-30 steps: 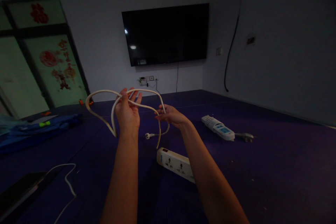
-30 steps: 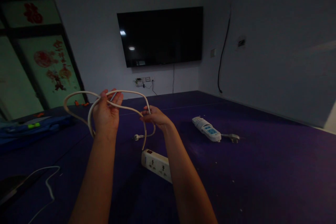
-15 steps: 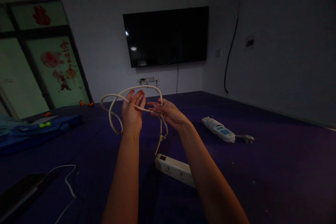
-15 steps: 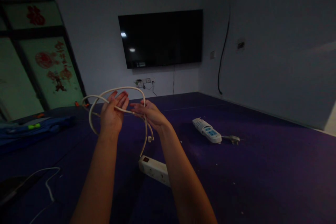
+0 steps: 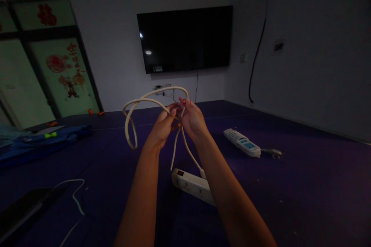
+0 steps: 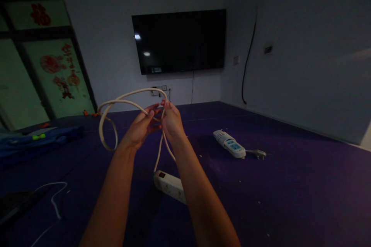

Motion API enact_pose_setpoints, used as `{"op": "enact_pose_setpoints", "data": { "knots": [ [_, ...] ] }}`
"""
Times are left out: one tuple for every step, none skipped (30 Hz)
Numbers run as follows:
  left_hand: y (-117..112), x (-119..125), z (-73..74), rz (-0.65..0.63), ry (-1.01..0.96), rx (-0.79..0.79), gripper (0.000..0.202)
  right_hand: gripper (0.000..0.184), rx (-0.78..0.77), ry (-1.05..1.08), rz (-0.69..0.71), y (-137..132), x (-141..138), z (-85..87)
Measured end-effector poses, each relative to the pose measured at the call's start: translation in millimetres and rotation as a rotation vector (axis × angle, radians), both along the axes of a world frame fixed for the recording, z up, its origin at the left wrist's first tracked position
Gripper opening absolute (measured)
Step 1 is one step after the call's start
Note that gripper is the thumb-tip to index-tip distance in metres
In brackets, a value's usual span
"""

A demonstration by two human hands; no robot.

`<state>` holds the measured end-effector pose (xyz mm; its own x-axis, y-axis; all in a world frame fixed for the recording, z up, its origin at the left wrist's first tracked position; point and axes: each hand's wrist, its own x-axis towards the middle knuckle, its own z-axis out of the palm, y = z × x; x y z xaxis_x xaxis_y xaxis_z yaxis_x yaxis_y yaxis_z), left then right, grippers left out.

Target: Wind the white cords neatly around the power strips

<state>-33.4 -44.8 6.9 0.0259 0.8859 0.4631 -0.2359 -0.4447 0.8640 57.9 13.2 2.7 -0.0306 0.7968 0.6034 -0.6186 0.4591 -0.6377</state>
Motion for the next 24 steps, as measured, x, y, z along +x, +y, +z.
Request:
{"op": "enact_pose_setpoints", "data": {
  "knots": [
    [-0.6, 2.1, -0.4, -0.01, 0.028, -0.007, 0.031, 0.024, 0.011, 0.012, -0.001, 0.3, 0.3, -0.1],
    [-1.0, 4.0, -0.7, -0.013, 0.053, -0.008, 0.031, 0.026, 0.016, 0.02, 0.0, 0.0, 0.3, -0.3],
    [-1.4, 5.5, -1.0, -0.008, 0.069, 0.0, 0.031, 0.028, 0.013, 0.021, -0.007, -1.0, -0.1, -0.4],
    [-1.6, 6.6, -1.3, 0.0, 0.081, 0.014, 0.031, 0.028, 0.006, 0.015, -0.028, -2.5, -0.8, -0.4],
    [-1.8, 7.3, -1.6, 0.006, 0.09, 0.03, 0.032, 0.028, 0.002, 0.006, -0.057, -4.5, -1.6, -0.2],
    [-1.7, 7.5, -2.0, 0.004, 0.099, 0.042, 0.034, 0.026, 0.007, -0.005, -0.089, -6.9, -2.5, 0.2],
    [-1.3, 7.2, -2.5, -0.001, 0.104, 0.051, 0.036, 0.023, 0.026, -0.016, -0.115, -9.4, -3.2, 0.7],
    [-0.4, 6.5, -3.2, -0.003, 0.103, 0.057, 0.037, 0.021, 0.058, -0.032, -0.129, -11.8, -3.7, 1.4],
    [1.1, 5.3, -4.1, -0.003, 0.099, 0.06, 0.037, 0.02, 0.097, -0.051, -0.133, -13.9, -3.8, 2.1],
    [3.4, 3.7, -5.2, 0.007, 0.095, 0.063, 0.036, 0.02, 0.135, -0.078, -0.132, -15.5, -3.5, 2.9],
    [6.3, 1.8, -6.4, 0.029, 0.086, 0.069, 0.033, 0.02, 0.166, -0.119, -0.133, -16.5, -2.7, 3.5],
    [9.7, -0.5, -7.5, 0.067, 0.073, 0.075, 0.029, 0.021, 0.189, -0.175, -0.144, -16.7, -1.4, 3.9],
    [13.5, -3.0, -8.6, 0.118, 0.06, 0.083, 0.025, 0.025, 0.204, -0.242, -0.168, -16.2, 0.4, 3.9],
    [17.3, -5.7, -9.5, 0.178, 0.048, 0.089, 0.023, 0.032, 0.212, -0.319, -0.201, -14.9, 2.7, 3.4],
    [20.7, -8.5, -10.1, 0.242, 0.036, 0.095, 0.022, 0.039, 0.216, -0.406, -0.236, -12.8, 5.4, 2.2],
    [23.5, -11.3, -10.3, 0.305, 0.019, 0.101, 0.022, 0.043, 0.218, -0.506, -0.263, -10.3, 8.5, 0.4],
    [25.4, -14.1, -10.2, 0.356, -0.003, 0.106, 0.023, 0.044, 0.221, -0.622, -0.272, -7.3, 11.9, -2.0],
    [26.3, -16.8, -9.7, 0.391, -0.031, 0.111, 0.023, 0.039, 0.225, -0.76, -0.253, -4.1, 15.4, -5.0],
    [26.4, -19.5, -8.8, 0.413, -0.072, 0.114, 0.024, 0.031, 0.231, -0.92, -0.209, -0.9, 18.8, -8.3],
    [25.7, -22.2, -7.8, 0.427, -0.124, 0.116, 0.024, 0.023, 0.236, -1.093, -0.153, 2.1, 21.8, -11.8],
    [24.7, -24.9, -6.6, 0.438, -0.18, 0.117, 0.025, 0.018, 0.239, -1.258, -0.098, 4.7, 24.2, -15.3],
    [23.6, -27.7, -5.5, 0.449, -0.232, 0.114, 0.025, 0.019, 0.238, -1.396, -0.05, 6.9, 25.8, -18.6],
    [22.6, -30.6, -4.7, 0.461, -0.275, 0.105, 0.025, 0.021, 0.228, -1.494, -0.015, 8.4, 26.3, -21.7],
    [22.0, -33.6, -4.1, 0.472, -0.308, 0.091, 0.024, 0.023, 0.204, -1.549, 0.01, 9.2, 25.8, -24.4]
  ]
}}
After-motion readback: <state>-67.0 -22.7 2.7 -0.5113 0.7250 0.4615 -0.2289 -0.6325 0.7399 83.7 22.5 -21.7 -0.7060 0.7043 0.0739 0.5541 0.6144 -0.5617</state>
